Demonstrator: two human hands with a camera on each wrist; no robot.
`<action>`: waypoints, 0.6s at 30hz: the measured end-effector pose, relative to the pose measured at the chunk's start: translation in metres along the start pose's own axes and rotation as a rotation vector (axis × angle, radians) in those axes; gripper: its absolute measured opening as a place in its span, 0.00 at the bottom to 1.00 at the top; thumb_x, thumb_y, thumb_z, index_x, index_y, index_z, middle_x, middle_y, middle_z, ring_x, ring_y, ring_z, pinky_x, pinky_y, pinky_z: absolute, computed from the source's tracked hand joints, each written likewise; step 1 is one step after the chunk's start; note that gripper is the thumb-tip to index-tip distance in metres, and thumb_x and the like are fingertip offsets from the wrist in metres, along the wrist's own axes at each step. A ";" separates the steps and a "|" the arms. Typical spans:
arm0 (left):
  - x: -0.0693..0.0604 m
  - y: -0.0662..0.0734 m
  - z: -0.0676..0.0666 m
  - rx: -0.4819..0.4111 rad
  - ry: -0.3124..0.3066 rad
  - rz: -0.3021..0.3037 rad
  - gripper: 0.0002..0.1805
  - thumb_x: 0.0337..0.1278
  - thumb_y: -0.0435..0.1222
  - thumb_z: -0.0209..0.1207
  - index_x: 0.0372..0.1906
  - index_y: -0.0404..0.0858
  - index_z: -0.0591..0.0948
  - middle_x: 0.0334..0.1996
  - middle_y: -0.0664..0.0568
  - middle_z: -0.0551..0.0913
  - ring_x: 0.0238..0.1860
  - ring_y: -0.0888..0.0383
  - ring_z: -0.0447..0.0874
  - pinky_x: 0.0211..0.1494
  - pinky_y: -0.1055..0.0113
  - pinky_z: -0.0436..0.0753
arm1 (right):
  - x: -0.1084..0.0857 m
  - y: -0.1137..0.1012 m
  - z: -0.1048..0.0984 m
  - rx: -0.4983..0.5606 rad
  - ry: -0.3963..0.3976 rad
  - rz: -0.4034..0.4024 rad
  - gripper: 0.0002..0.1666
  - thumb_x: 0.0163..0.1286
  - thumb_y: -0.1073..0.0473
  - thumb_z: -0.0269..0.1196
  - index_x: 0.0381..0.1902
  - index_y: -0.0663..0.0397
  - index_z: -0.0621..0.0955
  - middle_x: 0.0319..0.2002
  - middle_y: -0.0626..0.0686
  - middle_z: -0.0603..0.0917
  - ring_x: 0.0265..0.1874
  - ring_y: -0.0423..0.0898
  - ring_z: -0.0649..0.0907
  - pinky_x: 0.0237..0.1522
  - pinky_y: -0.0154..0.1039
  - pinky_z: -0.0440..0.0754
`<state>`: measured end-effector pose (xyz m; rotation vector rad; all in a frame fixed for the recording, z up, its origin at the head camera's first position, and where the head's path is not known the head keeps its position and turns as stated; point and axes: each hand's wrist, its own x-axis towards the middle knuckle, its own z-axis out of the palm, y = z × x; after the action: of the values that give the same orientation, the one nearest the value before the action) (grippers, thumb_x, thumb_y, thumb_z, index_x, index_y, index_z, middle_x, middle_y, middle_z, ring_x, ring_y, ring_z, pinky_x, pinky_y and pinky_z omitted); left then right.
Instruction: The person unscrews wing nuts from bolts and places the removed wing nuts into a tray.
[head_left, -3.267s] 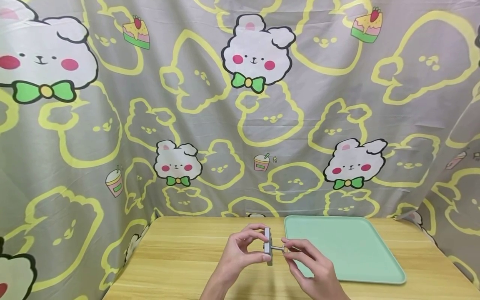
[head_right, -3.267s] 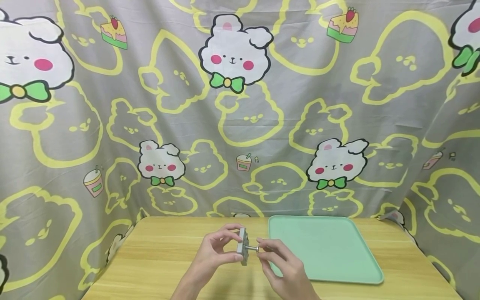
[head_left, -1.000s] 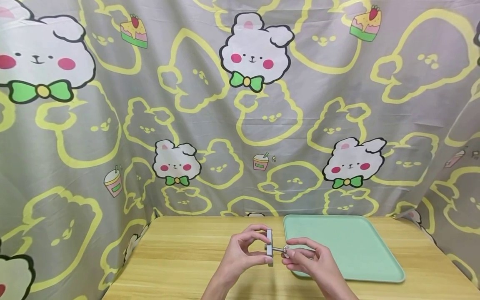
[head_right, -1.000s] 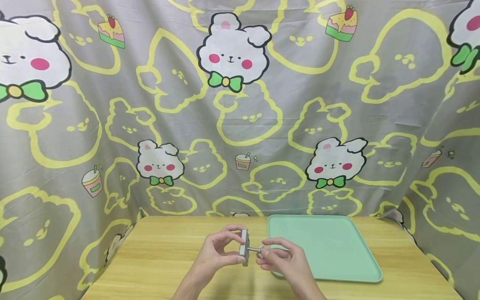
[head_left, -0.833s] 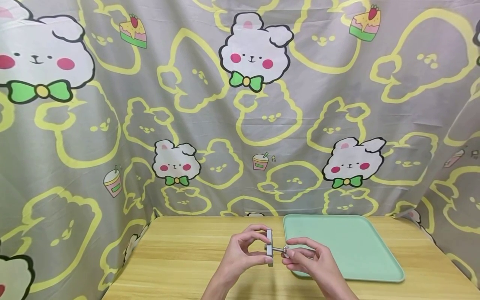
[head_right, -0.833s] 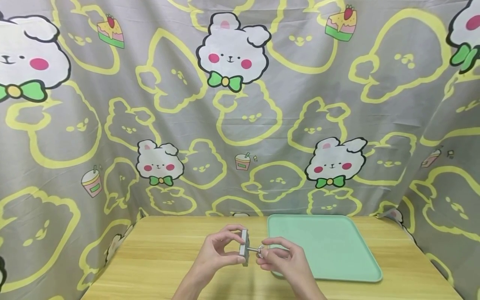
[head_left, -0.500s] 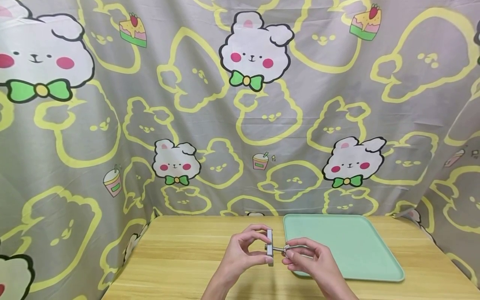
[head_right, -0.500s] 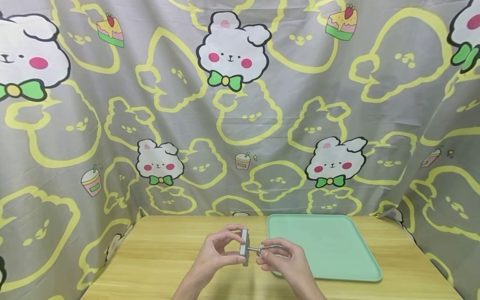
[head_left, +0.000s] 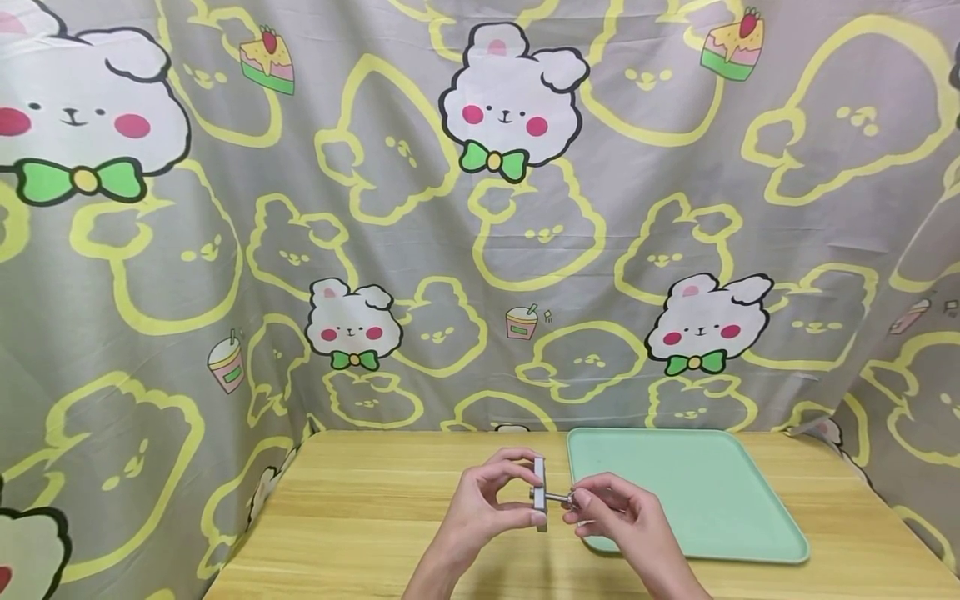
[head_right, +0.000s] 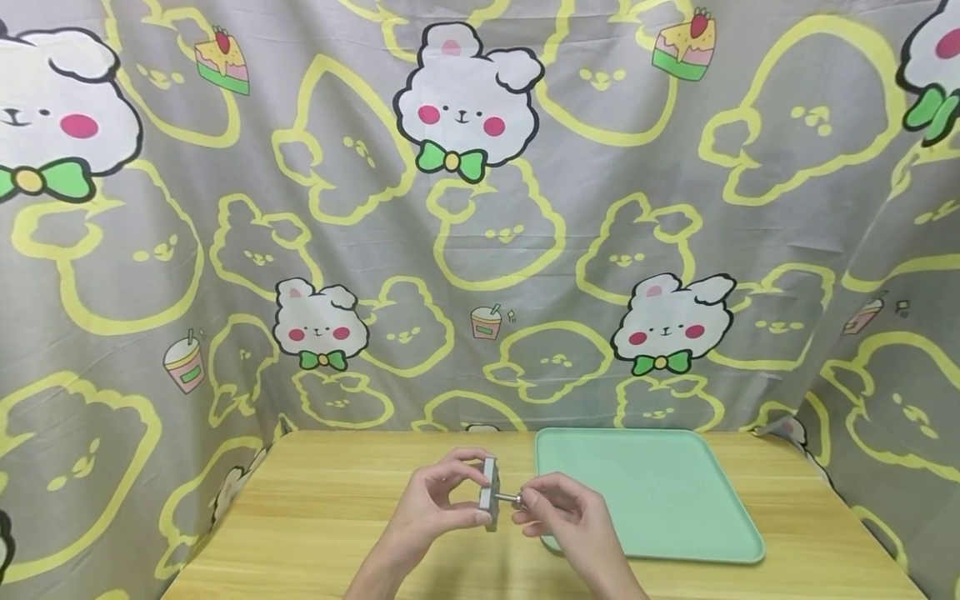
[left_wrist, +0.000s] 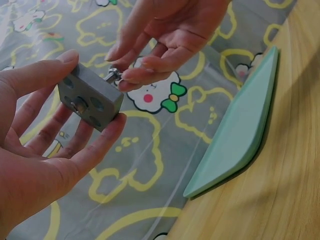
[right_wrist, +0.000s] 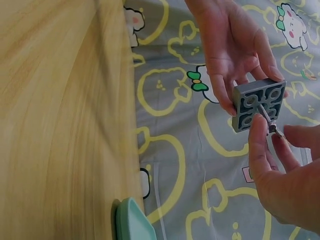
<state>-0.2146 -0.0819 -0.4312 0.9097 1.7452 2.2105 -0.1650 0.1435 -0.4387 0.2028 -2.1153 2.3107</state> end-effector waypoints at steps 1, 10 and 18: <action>0.000 0.000 0.000 -0.001 -0.001 0.001 0.20 0.47 0.22 0.74 0.47 0.21 0.82 0.63 0.35 0.74 0.64 0.44 0.75 0.55 0.45 0.88 | 0.000 0.000 0.000 -0.001 0.006 -0.005 0.18 0.76 0.58 0.64 0.51 0.71 0.80 0.45 0.64 0.87 0.41 0.53 0.90 0.44 0.49 0.92; 0.000 -0.001 0.000 0.006 -0.011 0.007 0.20 0.48 0.22 0.74 0.47 0.22 0.82 0.63 0.35 0.74 0.65 0.42 0.74 0.54 0.46 0.89 | -0.001 0.000 0.000 -0.021 0.012 -0.028 0.17 0.75 0.59 0.65 0.48 0.72 0.81 0.43 0.64 0.87 0.41 0.51 0.89 0.45 0.49 0.92; 0.000 -0.002 0.000 0.004 -0.006 -0.001 0.20 0.48 0.23 0.74 0.47 0.21 0.82 0.63 0.37 0.74 0.65 0.43 0.74 0.55 0.46 0.89 | 0.000 -0.001 -0.002 -0.083 -0.004 -0.039 0.19 0.75 0.57 0.65 0.49 0.72 0.81 0.42 0.63 0.88 0.41 0.51 0.90 0.45 0.47 0.92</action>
<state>-0.2151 -0.0810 -0.4326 0.9160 1.7477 2.2021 -0.1653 0.1452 -0.4377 0.2456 -2.1833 2.1985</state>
